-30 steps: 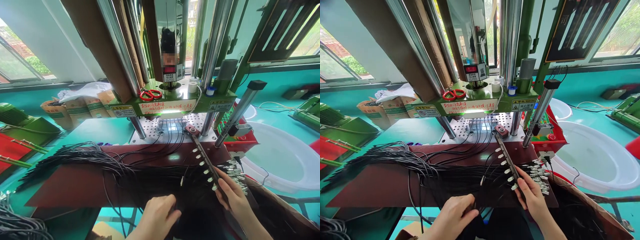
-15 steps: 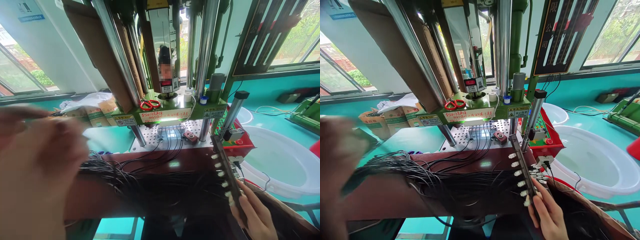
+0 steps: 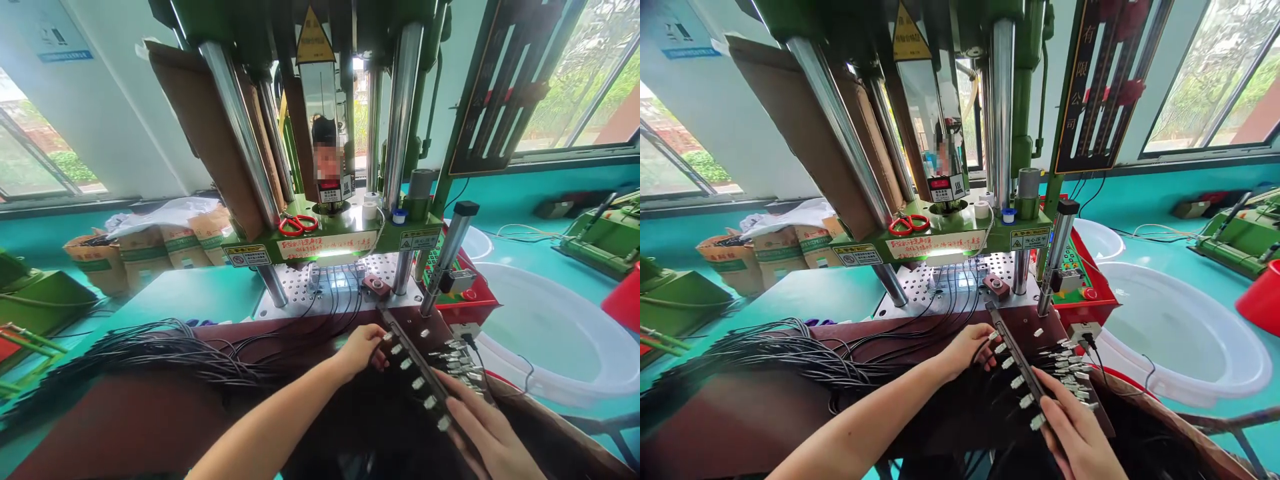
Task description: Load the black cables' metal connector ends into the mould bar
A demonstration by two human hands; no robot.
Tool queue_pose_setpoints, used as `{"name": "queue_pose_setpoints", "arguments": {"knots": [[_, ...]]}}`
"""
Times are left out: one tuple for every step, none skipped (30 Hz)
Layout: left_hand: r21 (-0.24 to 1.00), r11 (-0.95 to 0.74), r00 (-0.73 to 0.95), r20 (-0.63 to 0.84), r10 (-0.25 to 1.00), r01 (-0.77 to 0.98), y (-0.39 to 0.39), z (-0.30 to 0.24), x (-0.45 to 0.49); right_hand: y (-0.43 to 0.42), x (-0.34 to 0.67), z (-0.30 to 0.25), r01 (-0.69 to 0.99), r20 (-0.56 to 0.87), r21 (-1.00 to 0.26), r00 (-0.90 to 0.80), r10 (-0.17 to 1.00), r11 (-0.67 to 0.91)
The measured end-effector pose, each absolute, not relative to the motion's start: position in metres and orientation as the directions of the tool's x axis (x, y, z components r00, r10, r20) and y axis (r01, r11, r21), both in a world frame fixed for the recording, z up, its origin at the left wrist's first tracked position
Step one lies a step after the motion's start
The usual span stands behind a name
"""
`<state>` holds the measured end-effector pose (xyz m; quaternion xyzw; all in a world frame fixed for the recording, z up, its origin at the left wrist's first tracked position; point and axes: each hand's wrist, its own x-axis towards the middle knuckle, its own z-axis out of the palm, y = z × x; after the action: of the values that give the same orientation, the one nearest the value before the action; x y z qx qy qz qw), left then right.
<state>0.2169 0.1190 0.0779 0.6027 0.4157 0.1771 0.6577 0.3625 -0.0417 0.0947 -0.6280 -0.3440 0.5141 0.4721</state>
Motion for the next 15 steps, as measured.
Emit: {"name": "queue_pose_setpoints", "arguments": {"knots": [[0.937, 0.207, 0.557, -0.336, 0.759, 0.282, 0.124, 0.080, 0.205, -0.032, 0.364, 0.093, -0.027, -0.333, -0.942, 0.193, 0.923, -0.335], [0.933, 0.197, 0.521, -0.333, 0.786, 0.299, 0.129, 0.083, 0.192, -0.021, 0.364, 0.090, -0.010, -0.348, -0.936, 0.165, 0.923, -0.351], [0.930, 0.181, 0.483, -0.324, 0.814, 0.320, 0.134, 0.086, 0.179, -0.012, 0.364, 0.087, 0.005, -0.363, -0.930, 0.144, 0.921, -0.367], [0.925, 0.160, 0.444, -0.310, 0.841, 0.345, 0.139, 0.089, 0.166, -0.003, 0.364, 0.084, 0.023, -0.377, -0.924, 0.123, 0.918, -0.383], [0.917, 0.134, 0.405, -0.292, 0.866, 0.376, 0.143, 0.090, 0.154, 0.005, 0.363, 0.081, 0.047, -0.387, -0.918, 0.099, 0.917, -0.393], [0.903, 0.105, 0.365, -0.272, 0.890, 0.416, 0.148, 0.092, 0.143, 0.011, 0.362, 0.079, 0.084, -0.399, -0.911, 0.073, 0.914, -0.404], [0.884, 0.073, 0.325, -0.245, 0.913, 0.462, 0.152, 0.092, 0.132, 0.015, 0.362, 0.077, 0.139, -0.409, -0.900, 0.050, 0.911, -0.412], [0.857, 0.039, 0.285, -0.213, 0.934, 0.513, 0.157, 0.092, 0.123, 0.018, 0.363, 0.076, 0.226, -0.417, -0.883, 0.030, 0.908, -0.413], [0.823, 0.004, 0.248, -0.176, 0.953, 0.567, 0.163, 0.092, 0.114, 0.019, 0.365, 0.076, 0.348, -0.403, -0.855, 0.019, 0.915, -0.383], [0.782, -0.025, 0.212, -0.138, 0.967, 0.623, 0.168, 0.092, 0.107, 0.020, 0.368, 0.077, 0.507, -0.348, -0.804, 0.020, 0.937, -0.310], [0.733, -0.046, 0.180, -0.105, 0.978, 0.678, 0.175, 0.091, 0.102, 0.021, 0.371, 0.079, 0.680, -0.258, -0.707, 0.010, 0.966, -0.195], [0.680, -0.057, 0.151, -0.080, 0.985, 0.731, 0.181, 0.090, 0.099, 0.023, 0.375, 0.083, 0.828, -0.152, -0.557, -0.031, 0.988, -0.060], [0.626, -0.056, 0.125, -0.067, 0.990, 0.778, 0.188, 0.089, 0.097, 0.026, 0.378, 0.088, 0.923, -0.056, -0.379, -0.100, 0.993, 0.071], [0.573, -0.047, 0.101, -0.063, 0.993, 0.818, 0.195, 0.088, 0.098, 0.031, 0.380, 0.093, 0.962, 0.005, -0.216, -0.170, 0.985, 0.167], [0.525, -0.032, 0.079, -0.068, 0.995, 0.851, 0.202, 0.086, 0.101, 0.040, 0.380, 0.100, 0.969, 0.031, -0.107, -0.222, 0.975, 0.224]]}}
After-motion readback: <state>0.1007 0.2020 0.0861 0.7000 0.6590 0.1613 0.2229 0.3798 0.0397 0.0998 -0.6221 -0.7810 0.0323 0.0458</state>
